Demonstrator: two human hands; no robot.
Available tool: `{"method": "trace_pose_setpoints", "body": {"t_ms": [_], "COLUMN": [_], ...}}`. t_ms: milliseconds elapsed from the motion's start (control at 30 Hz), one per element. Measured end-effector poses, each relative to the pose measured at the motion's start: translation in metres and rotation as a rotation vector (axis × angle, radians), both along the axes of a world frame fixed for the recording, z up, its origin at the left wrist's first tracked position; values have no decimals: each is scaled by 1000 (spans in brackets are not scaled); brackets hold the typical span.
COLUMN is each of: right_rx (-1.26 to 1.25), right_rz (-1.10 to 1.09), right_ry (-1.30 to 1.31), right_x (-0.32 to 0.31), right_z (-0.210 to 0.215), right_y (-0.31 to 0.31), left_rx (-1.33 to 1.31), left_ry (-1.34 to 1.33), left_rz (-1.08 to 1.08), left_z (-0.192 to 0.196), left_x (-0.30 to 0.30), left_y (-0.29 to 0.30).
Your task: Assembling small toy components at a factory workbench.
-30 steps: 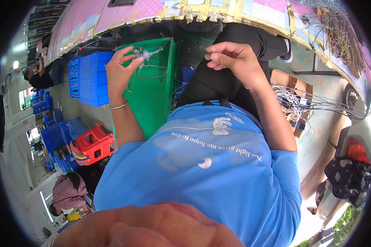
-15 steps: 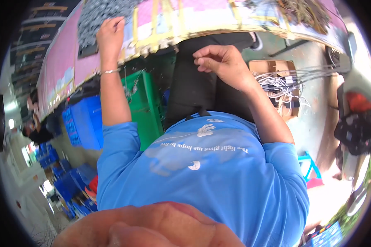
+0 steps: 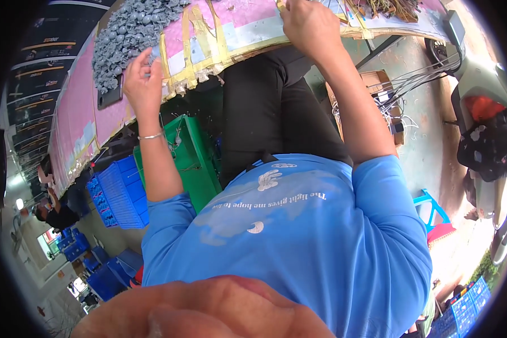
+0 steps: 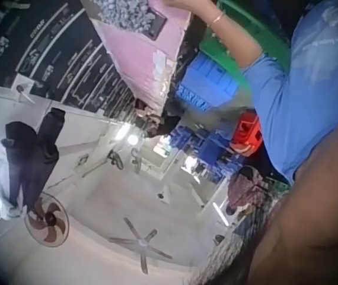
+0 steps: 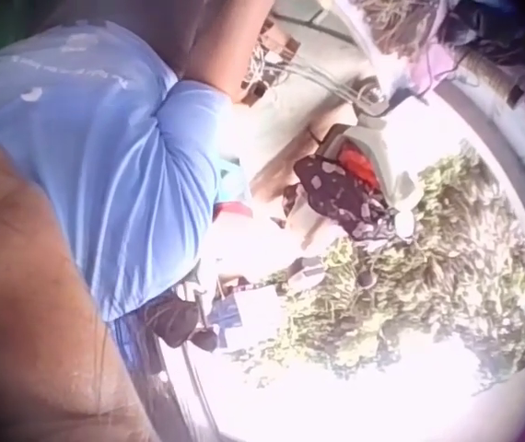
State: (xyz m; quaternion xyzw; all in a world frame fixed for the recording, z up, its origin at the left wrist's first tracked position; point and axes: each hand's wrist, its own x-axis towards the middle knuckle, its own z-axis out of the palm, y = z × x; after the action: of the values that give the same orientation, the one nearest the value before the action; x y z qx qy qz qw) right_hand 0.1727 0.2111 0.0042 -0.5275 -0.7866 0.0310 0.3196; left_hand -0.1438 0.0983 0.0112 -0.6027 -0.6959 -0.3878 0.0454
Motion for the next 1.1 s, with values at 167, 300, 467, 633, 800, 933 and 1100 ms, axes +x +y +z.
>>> {"method": "trace_pose_setpoints", "body": {"t_ms": [167, 300, 467, 633, 800, 933, 1100], "right_rx": [2, -410, -718, -803, -816, -809, -804], "right_rz": [195, 443, 639, 563, 518, 514, 485], "right_ry": [102, 546, 734, 698, 667, 642, 603], "right_x": [-21, -29, -24, -11, -5, -5, -3], "right_z": [-1, 7, 1, 14, 14, 15, 10], "right_y": [-22, -66, -102, -123, -124, -128, -132], "left_rx": [69, -84, -313, -264, -220, -194, -182], "left_ry": [-847, -1202, -1406, -1408, -1380, -1358, -1318], "left_rz": [-214, -367, -425, -416, -480, -468, -396], "left_z": [-6, -16, -35, -21, -21, -15, -16], "left_x": [64, 102, 122, 128, 128, 132, 137], "left_y": [-44, -74, -82, -81, -85, -87, -85]}}
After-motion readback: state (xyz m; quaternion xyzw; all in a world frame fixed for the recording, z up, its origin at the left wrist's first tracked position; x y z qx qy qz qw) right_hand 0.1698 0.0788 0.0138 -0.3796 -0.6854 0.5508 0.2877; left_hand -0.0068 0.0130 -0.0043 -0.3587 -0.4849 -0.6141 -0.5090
